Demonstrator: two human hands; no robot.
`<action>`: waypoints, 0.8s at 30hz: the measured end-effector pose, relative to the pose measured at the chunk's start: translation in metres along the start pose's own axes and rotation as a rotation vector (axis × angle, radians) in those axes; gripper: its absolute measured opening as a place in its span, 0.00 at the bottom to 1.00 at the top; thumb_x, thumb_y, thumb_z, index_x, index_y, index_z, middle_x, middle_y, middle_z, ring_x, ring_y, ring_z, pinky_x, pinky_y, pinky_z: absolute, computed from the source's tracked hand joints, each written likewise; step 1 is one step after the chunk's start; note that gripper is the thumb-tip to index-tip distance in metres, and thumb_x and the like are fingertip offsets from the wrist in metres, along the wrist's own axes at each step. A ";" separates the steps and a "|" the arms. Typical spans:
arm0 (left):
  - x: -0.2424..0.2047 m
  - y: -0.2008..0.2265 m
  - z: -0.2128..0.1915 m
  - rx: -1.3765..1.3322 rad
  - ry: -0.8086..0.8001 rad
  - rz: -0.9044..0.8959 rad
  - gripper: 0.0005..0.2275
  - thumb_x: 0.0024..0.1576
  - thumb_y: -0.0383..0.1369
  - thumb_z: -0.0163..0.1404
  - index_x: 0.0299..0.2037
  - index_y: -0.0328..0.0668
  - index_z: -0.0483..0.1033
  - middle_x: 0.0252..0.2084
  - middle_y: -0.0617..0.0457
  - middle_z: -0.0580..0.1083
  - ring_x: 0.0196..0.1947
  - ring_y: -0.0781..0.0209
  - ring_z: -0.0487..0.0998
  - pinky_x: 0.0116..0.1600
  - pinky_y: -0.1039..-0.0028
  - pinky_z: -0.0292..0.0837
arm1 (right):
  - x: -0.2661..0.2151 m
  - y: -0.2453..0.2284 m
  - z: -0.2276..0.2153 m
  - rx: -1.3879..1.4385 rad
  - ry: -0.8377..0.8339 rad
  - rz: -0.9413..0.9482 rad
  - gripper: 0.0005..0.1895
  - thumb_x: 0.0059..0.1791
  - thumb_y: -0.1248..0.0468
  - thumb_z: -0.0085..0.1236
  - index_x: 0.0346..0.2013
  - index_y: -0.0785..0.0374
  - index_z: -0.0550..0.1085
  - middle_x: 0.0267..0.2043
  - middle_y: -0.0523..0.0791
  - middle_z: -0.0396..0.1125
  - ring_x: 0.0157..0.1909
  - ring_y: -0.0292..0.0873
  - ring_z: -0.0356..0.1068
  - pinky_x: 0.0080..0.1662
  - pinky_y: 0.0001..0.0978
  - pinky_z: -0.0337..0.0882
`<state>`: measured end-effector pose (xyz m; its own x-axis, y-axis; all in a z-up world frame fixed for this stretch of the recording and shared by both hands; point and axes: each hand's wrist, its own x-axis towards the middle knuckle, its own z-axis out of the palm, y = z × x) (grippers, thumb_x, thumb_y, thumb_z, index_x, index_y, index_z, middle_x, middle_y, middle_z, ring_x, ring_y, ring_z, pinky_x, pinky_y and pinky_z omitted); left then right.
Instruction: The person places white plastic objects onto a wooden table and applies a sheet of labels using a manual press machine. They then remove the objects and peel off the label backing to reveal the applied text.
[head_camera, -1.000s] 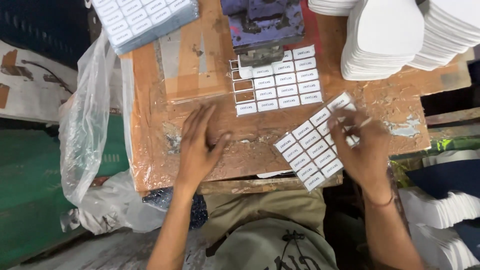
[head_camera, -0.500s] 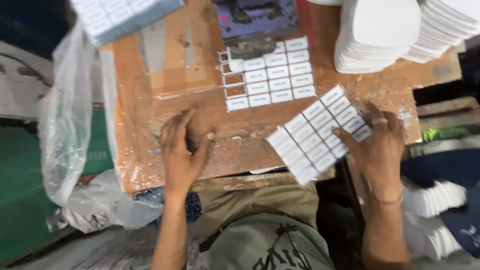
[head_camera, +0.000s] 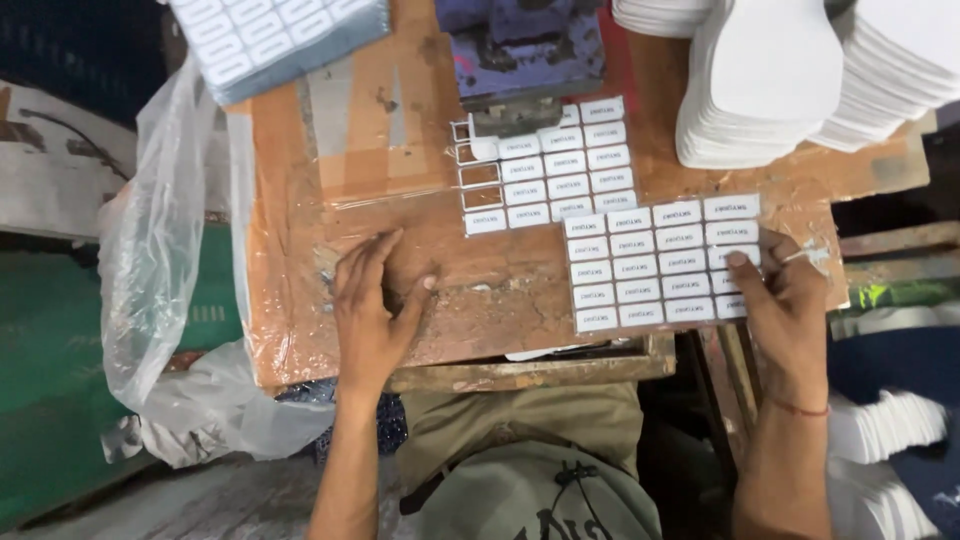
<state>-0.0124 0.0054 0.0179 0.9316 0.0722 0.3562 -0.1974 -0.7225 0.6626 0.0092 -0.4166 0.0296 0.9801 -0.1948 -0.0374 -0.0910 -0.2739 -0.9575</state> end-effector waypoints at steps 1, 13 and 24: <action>0.001 0.000 0.000 0.005 0.009 -0.004 0.26 0.58 0.35 0.61 0.65 0.36 0.69 0.63 0.39 0.72 0.66 0.41 0.67 0.69 0.53 0.63 | 0.005 0.004 -0.001 0.002 -0.009 -0.006 0.15 0.58 0.72 0.53 0.59 0.75 0.70 0.48 0.47 0.73 0.46 0.33 0.70 0.47 0.23 0.71; 0.002 0.008 -0.003 0.020 -0.021 -0.016 0.25 0.58 0.36 0.61 0.63 0.34 0.71 0.61 0.39 0.73 0.64 0.41 0.69 0.68 0.54 0.63 | -0.030 0.003 -0.019 -0.082 -0.086 -0.066 0.25 0.53 0.72 0.59 0.65 0.71 0.72 0.34 0.45 0.62 0.32 0.33 0.58 0.34 0.27 0.58; 0.003 0.002 0.001 0.045 -0.002 0.010 0.26 0.59 0.36 0.60 0.65 0.35 0.69 0.61 0.38 0.74 0.64 0.41 0.70 0.68 0.56 0.65 | -0.069 -0.059 -0.011 -0.329 -0.412 -0.327 0.09 0.47 0.73 0.57 0.43 0.69 0.75 0.36 0.45 0.74 0.34 0.39 0.72 0.33 0.30 0.73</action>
<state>-0.0094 0.0036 0.0198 0.9303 0.0632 0.3614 -0.1931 -0.7533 0.6287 -0.0552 -0.3973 0.0922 0.9480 0.3097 0.0732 0.2405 -0.5467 -0.8020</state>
